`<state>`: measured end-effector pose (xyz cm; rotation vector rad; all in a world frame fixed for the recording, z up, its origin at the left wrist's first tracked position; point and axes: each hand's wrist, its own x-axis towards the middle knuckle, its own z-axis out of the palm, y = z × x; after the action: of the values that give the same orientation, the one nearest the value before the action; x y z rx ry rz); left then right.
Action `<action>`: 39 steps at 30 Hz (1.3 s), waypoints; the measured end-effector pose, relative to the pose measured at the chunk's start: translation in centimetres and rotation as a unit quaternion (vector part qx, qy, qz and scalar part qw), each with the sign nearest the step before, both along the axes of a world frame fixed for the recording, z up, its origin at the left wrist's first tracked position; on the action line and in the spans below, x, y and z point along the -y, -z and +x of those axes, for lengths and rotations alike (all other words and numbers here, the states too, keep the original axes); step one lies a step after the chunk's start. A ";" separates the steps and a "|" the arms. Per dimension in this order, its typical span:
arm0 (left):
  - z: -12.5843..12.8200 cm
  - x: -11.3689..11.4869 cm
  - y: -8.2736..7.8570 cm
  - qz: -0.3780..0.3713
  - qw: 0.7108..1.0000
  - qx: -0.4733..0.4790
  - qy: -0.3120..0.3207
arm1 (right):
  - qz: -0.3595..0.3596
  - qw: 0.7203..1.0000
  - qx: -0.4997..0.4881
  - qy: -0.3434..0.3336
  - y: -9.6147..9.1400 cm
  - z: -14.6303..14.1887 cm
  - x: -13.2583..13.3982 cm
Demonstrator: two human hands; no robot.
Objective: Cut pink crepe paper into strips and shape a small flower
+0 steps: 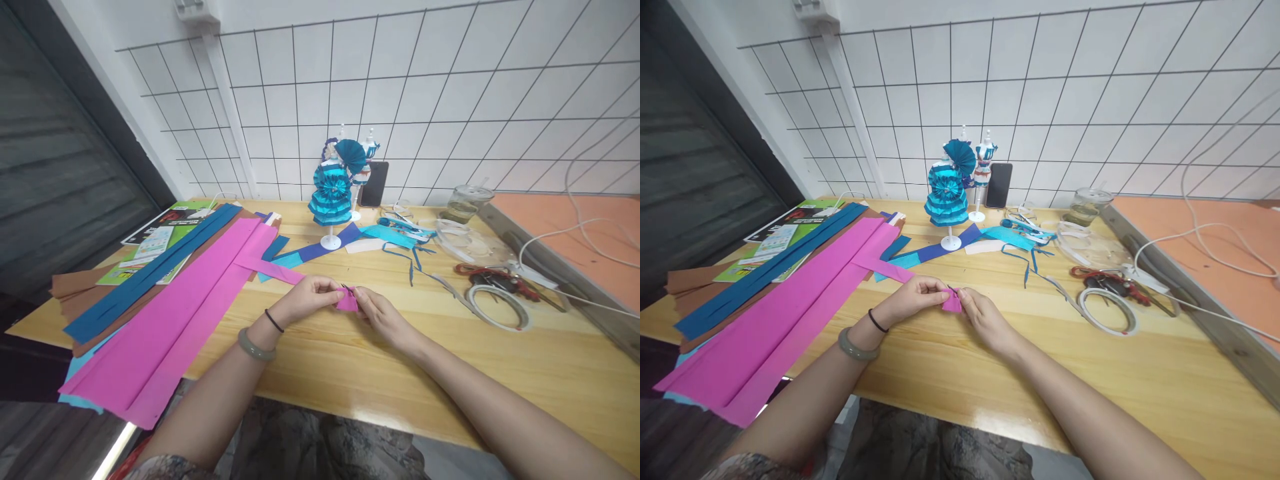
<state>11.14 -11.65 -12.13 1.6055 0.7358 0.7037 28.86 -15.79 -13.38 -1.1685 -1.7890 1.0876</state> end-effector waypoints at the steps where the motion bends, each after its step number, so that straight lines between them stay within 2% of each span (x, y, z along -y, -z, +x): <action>1: 0.0 0.0 0.0 0.000 1.000 0.000 -0.001 | 0.002 1.000 -0.001 0.000 0.0 0.0 0.0; 25: -0.1 0.0 0.0 0.001 1.000 -0.011 0.008 | 0.007 1.000 0.013 -0.001 -0.2 0.1 0.0; 39: -0.1 0.0 0.0 -0.017 1.000 -0.001 -0.008 | 0.016 1.000 0.020 -0.009 -0.2 0.1 0.0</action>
<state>11.04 -11.63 -12.17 1.5721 0.7593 0.6971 28.93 -15.83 -13.15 -1.1641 -1.8440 1.0502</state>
